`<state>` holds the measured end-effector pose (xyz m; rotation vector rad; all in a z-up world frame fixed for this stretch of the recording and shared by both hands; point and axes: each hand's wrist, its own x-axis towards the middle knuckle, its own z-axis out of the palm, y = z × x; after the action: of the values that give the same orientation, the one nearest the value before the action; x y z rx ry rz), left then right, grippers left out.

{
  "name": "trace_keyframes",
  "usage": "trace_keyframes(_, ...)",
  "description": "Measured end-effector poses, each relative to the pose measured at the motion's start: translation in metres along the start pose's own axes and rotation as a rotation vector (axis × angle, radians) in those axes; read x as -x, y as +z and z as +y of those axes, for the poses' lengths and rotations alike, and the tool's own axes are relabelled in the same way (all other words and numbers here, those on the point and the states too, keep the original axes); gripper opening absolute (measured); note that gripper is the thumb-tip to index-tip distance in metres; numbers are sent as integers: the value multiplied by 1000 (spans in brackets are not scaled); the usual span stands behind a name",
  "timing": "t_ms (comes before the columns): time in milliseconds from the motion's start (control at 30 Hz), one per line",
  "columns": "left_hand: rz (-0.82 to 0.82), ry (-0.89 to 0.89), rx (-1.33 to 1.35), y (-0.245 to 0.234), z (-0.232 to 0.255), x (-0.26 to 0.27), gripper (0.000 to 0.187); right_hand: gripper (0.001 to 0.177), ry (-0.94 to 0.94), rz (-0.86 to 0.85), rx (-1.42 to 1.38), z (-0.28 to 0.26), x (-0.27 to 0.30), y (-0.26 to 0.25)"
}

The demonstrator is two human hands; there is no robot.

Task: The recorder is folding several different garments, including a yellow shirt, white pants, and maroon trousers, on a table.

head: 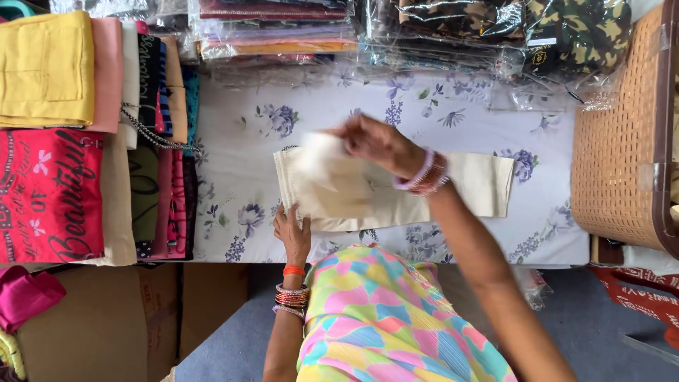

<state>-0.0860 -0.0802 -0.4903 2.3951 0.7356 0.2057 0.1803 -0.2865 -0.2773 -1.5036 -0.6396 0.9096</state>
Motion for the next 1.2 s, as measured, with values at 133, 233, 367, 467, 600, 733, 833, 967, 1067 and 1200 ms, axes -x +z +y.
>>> trace_keyframes(133,-43,-81,45,2,-13,5,47,32,-429,147,-256,-20,-49,15)
trace_keyframes(233,-56,-41,75,-11,-13,10,57,34,-299,401,150,69,-34,-26)
trace_keyframes(367,-95,-17,-55,-11,-19,14,61,48,-128,978,749,231,70,-94)
trace_keyframes(467,-29,-55,17,-13,-14,1,67,75,488,1362,957,314,185,-130)
trace_keyframes(600,-30,-135,88,-1,-20,-21,61,77,908,1413,836,304,250,-106)
trace_keyframes(733,-18,-225,651,5,-29,-38,55,59,953,1317,764,296,259,-98)
trace_keyframes(833,-46,-162,714,9,-57,-50,53,45,874,1271,641,314,262,-116)
trace_keyframes(967,-128,-155,684,-8,-72,-69,53,36,591,1275,504,336,286,-135)
trace_keyframes(1067,-260,-201,764,-34,-48,-67,61,35,531,1299,522,334,305,-125)
trace_keyframes(1200,-203,-108,221,-7,-84,-38,58,33,529,1334,541,322,309,-97)
